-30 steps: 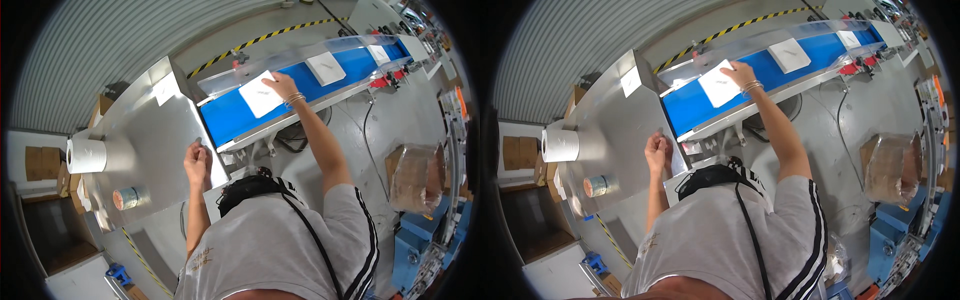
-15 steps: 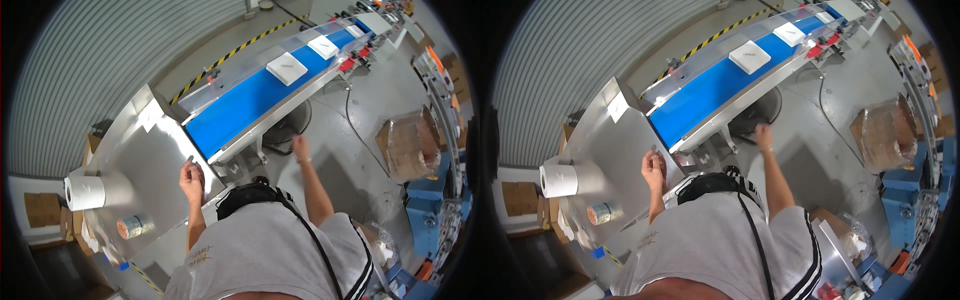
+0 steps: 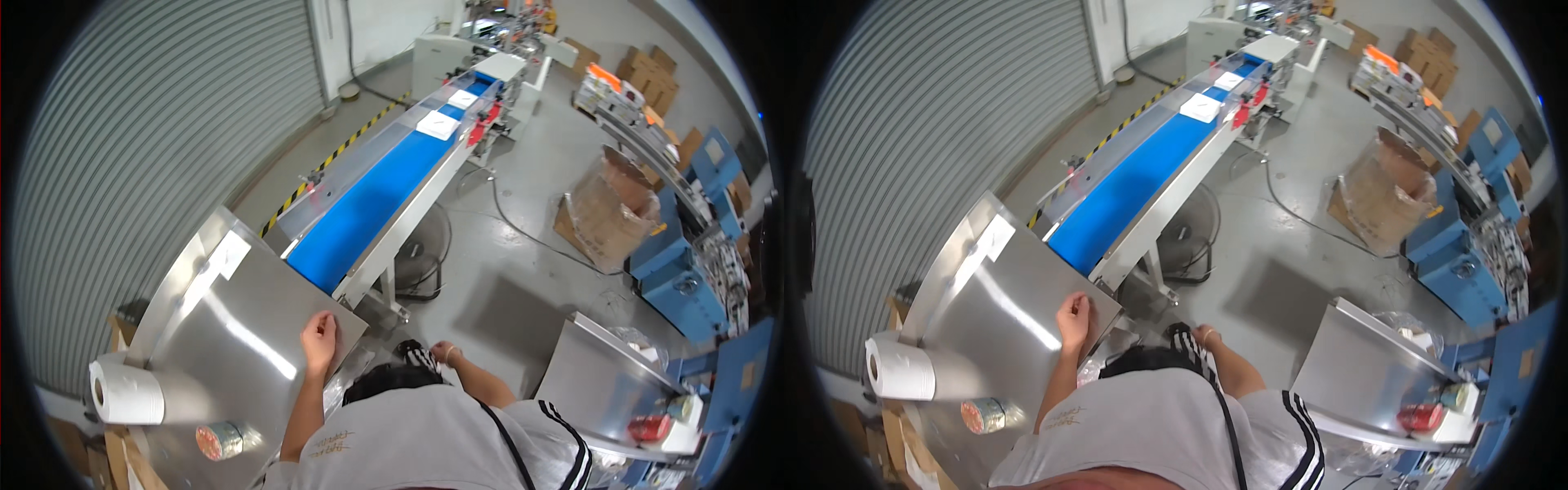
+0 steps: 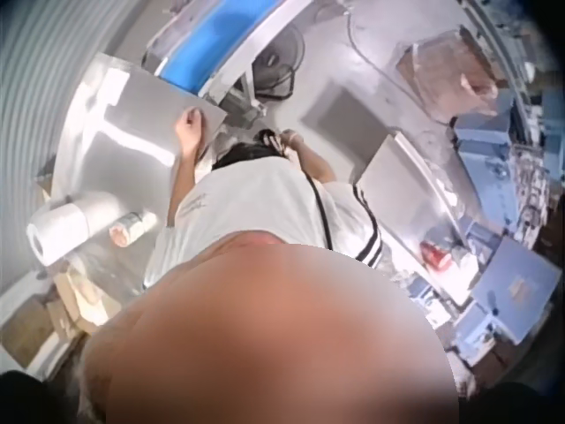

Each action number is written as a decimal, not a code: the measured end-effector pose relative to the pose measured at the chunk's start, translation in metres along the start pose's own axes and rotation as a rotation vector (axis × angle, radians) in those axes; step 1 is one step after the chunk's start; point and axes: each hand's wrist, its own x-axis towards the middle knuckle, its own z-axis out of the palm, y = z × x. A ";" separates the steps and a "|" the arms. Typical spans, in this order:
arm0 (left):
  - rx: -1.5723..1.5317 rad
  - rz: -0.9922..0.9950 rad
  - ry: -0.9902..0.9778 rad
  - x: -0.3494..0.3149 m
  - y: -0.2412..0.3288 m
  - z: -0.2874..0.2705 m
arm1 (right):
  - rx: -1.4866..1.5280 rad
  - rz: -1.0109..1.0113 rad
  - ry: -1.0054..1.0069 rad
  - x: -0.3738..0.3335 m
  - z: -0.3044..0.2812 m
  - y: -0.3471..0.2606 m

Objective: Transferring stacks of cut paper products from a machine output tray onto a moving conveyor belt.

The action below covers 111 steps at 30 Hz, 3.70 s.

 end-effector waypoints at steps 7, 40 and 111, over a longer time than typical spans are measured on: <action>0.177 0.192 -0.106 0.008 0.000 -0.003 | -0.355 0.061 -0.089 -0.122 0.072 0.036; 0.130 0.512 -0.264 -0.096 -0.041 0.053 | 0.515 0.756 0.090 -0.408 0.250 0.283; -1.360 -1.104 -1.531 -0.513 0.327 0.434 | 0.816 -0.143 1.425 -0.612 -0.218 0.352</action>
